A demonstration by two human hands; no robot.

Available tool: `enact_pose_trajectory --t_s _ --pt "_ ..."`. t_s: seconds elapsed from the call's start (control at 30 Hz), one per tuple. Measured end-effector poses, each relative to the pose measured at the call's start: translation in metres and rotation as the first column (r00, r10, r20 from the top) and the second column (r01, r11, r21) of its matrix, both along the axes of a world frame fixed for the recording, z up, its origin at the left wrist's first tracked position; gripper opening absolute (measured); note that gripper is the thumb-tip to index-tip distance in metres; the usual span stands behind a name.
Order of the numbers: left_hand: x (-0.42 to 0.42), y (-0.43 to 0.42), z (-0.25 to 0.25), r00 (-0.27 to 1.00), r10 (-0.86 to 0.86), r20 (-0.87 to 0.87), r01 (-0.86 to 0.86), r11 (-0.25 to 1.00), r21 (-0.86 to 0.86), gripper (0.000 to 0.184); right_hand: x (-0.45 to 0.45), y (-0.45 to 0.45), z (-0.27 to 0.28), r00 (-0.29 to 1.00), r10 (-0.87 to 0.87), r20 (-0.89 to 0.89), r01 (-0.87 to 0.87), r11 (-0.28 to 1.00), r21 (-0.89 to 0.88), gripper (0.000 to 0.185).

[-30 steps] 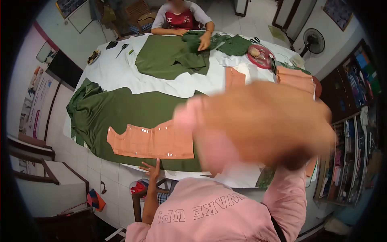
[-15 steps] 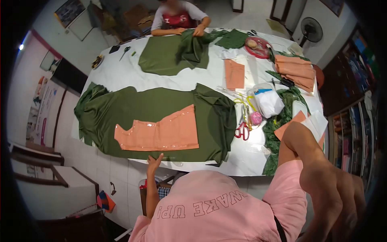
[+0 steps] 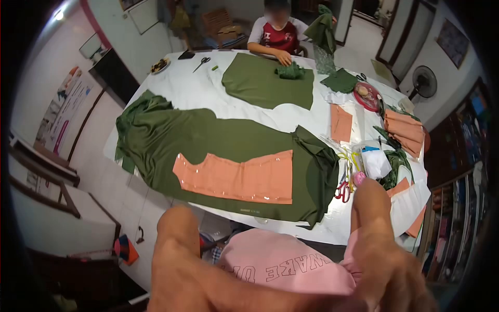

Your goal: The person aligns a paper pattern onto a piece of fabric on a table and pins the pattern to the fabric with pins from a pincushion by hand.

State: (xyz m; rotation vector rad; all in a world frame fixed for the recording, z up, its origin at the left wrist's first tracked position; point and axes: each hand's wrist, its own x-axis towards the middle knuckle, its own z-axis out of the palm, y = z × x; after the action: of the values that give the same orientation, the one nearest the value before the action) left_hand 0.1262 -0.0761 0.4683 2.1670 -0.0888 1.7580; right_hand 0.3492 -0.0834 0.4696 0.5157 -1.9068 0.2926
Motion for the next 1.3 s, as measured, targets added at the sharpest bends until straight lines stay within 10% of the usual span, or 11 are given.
enact_pose_trajectory --t_s 0.47,0.93,1.0,1.07,1.13,1.2,1.3 --pt "-0.153 -0.017 0.003 0.99 -0.083 0.114 0.05 0.964 0.262 0.063 -0.182 -0.011 0.012 0.991 -0.023 -0.129 0.04 0.99 0.133 0.034" --pt "-0.183 -0.055 0.025 0.98 -0.029 0.197 -0.09 0.819 0.566 0.063 -0.158 -0.07 0.014 0.948 0.179 -0.262 -0.064 0.916 0.396 0.038" --pt "-0.178 -0.053 0.031 0.852 -0.279 0.442 -0.055 0.793 0.606 0.035 -0.152 -0.061 0.016 0.932 0.238 -0.274 -0.105 0.9 0.424 0.039" --pt "-0.165 -0.044 0.038 0.753 -0.387 0.532 -0.042 0.778 0.626 0.021 -0.149 -0.046 0.024 0.76 0.146 -0.633 0.234 0.848 0.476 0.031" --pt "-0.142 -0.023 0.045 0.451 -0.79 0.414 0.455 0.603 0.655 0.018 -0.154 -0.037 0.037 0.615 0.126 -0.778 0.398 0.802 0.445 0.028" --pt "-0.162 -0.02 0.031 0.794 -0.488 0.361 0.39 0.866 0.312 0.022 -0.171 -0.007 0.044 0.626 0.139 -0.768 0.391 0.796 0.463 0.029" --pt "-0.132 -0.006 0.036 0.805 -0.459 0.376 0.327 0.872 0.365 0.024 -0.174 -0.008 0.046 0.639 0.157 -0.753 0.385 0.782 0.49 0.031"
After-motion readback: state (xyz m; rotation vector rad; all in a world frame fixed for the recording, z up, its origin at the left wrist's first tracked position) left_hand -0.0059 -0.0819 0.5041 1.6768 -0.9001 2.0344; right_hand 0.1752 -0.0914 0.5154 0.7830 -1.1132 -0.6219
